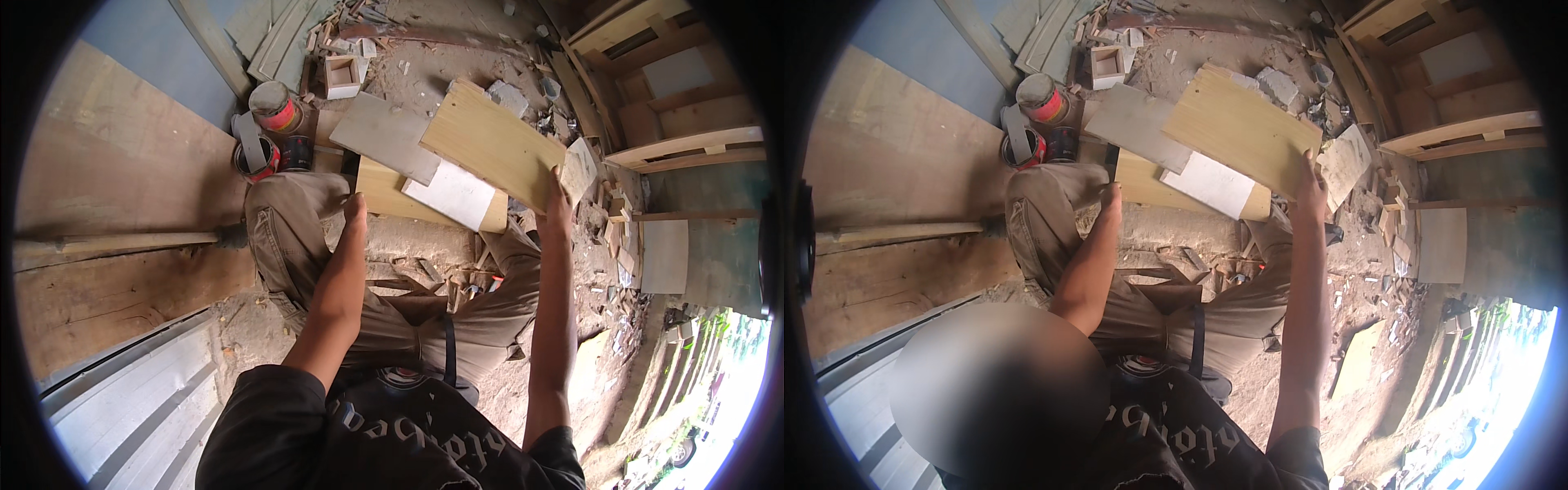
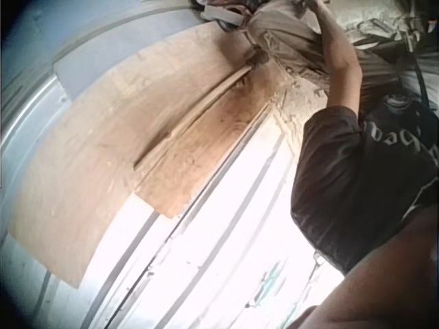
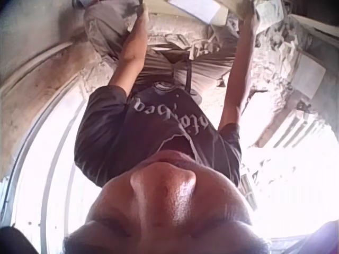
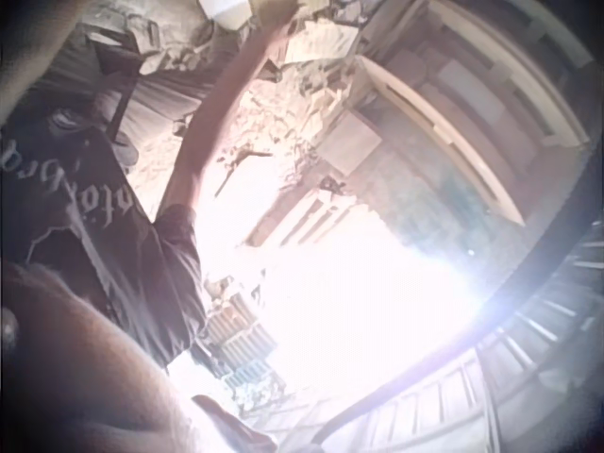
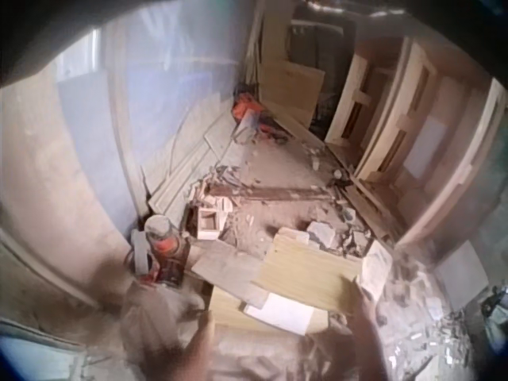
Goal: The person assembles a wooden crate by hammering nails into wooden slats and attaching side panels. They use a hammer to secure the pieces together and adjust the crate's position during the process.
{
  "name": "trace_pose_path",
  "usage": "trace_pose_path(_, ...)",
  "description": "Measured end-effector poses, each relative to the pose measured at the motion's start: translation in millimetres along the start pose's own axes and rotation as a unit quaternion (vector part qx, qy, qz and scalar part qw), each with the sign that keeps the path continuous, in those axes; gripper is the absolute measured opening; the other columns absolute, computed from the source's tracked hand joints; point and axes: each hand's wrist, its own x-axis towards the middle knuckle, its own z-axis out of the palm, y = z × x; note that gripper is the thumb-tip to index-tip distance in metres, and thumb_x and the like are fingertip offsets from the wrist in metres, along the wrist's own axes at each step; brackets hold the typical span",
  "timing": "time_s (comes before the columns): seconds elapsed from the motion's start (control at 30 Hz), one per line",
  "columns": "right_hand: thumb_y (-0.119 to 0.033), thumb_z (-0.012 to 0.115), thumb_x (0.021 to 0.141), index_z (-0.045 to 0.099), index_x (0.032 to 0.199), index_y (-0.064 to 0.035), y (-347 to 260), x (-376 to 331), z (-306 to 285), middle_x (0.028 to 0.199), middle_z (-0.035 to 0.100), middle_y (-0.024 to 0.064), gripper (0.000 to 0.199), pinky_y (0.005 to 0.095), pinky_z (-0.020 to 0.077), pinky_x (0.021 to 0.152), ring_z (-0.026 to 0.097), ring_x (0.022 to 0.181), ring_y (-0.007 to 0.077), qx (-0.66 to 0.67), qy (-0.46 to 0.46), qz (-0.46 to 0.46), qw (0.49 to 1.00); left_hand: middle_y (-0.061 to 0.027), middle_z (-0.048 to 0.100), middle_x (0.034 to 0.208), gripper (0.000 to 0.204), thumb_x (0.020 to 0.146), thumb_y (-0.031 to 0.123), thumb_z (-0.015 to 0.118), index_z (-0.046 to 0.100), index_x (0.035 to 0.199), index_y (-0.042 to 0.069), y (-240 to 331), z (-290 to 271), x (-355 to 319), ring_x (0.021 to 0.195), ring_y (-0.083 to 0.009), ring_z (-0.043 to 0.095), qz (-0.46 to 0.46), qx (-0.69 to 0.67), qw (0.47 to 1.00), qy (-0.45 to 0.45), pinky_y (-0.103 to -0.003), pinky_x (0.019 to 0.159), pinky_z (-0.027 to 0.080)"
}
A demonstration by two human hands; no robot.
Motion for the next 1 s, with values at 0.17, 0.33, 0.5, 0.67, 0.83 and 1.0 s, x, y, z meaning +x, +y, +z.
trace_pose_path(0.17,-0.041,0.067,0.093,0.061,0.114,-0.0007,12.1,-14.3,16.0,0.092,0.063,0.0035,0.046,0.0270,0.0505,0.067,0.061,0.080,0.0108,0.015,0.006,0.010,1.000,-0.0106,0.055,0.124,0.042,0.090,0.029,0.053,0.052,0.124,0.004,11.6,-0.2,7.3,0.116,-0.0212,0.050,-0.090,-0.362,0.927,-0.048,-0.046,0.101,0.040)
trace_pose_path(0.33,-0.042,0.068,0.091,0.059,0.116,0.0003,27.0,0.8,16.0,0.093,0.063,0.0029,0.050,0.0261,0.0503,0.069,0.060,0.081,0.0106,0.007,0.040,0.021,0.999,-0.0048,0.015,0.162,0.068,0.097,0.041,0.044,0.021,0.153,0.011,38.1,11.0,-20.2,0.149,-0.0301,0.008,-0.108,-0.487,0.852,-0.157,-0.045,0.120,0.008)
trace_pose_path(0.5,-0.045,0.069,0.090,0.061,0.117,-0.0022,38.3,5.4,57.1,0.103,0.064,0.0051,0.052,0.0304,0.0526,0.075,0.063,0.090,0.0141,0.002,-0.068,0.031,0.997,-0.0084,0.027,0.153,0.068,0.100,0.038,0.038,0.013,0.155,0.007,31.8,4.9,-4.3,0.143,-0.0317,0.025,-0.107,-0.506,0.850,-0.103,-0.048,0.119,0.015)
trace_pose_path(0.67,-0.048,0.072,0.086,0.059,0.121,-0.0030,34.2,-3.5,73.3,0.104,0.064,0.0050,0.058,0.0295,0.0525,0.079,0.063,0.092,0.0138,-0.036,-0.078,0.061,0.994,-0.0152,0.031,0.153,0.062,0.103,0.038,0.033,0.024,0.147,-0.004,26.9,17.8,-14.2,0.146,-0.0298,0.023,-0.144,-0.483,0.860,-0.080,-0.049,0.119,0.016)
trace_pose_path(0.83,-0.047,0.070,0.089,0.062,0.111,-0.0002,32.7,-18.3,95.5,0.094,0.060,0.0032,0.053,0.0266,0.0487,0.069,0.058,0.083,0.0106,-0.060,-0.017,0.054,0.997,-0.0115,0.034,0.153,0.055,0.103,0.035,0.037,0.028,0.148,0.006,13.6,1.1,12.9,0.139,-0.0292,0.034,-0.096,-0.385,0.914,-0.089,-0.050,0.114,0.026)
trace_pose_path(1.0,-0.046,0.071,0.088,0.056,0.125,0.0037,46.0,17.0,62.5,0.108,0.062,0.0075,0.063,0.0299,0.0529,0.076,0.062,0.090,0.0156,-0.061,-0.086,0.014,0.994,-0.0234,0.067,0.110,0.037,0.098,0.030,0.048,0.066,0.111,0.001,3.7,21.8,15.4,0.105,-0.0370,0.064,0.151,0.256,0.954,-0.035,-0.044,0.086,0.051)
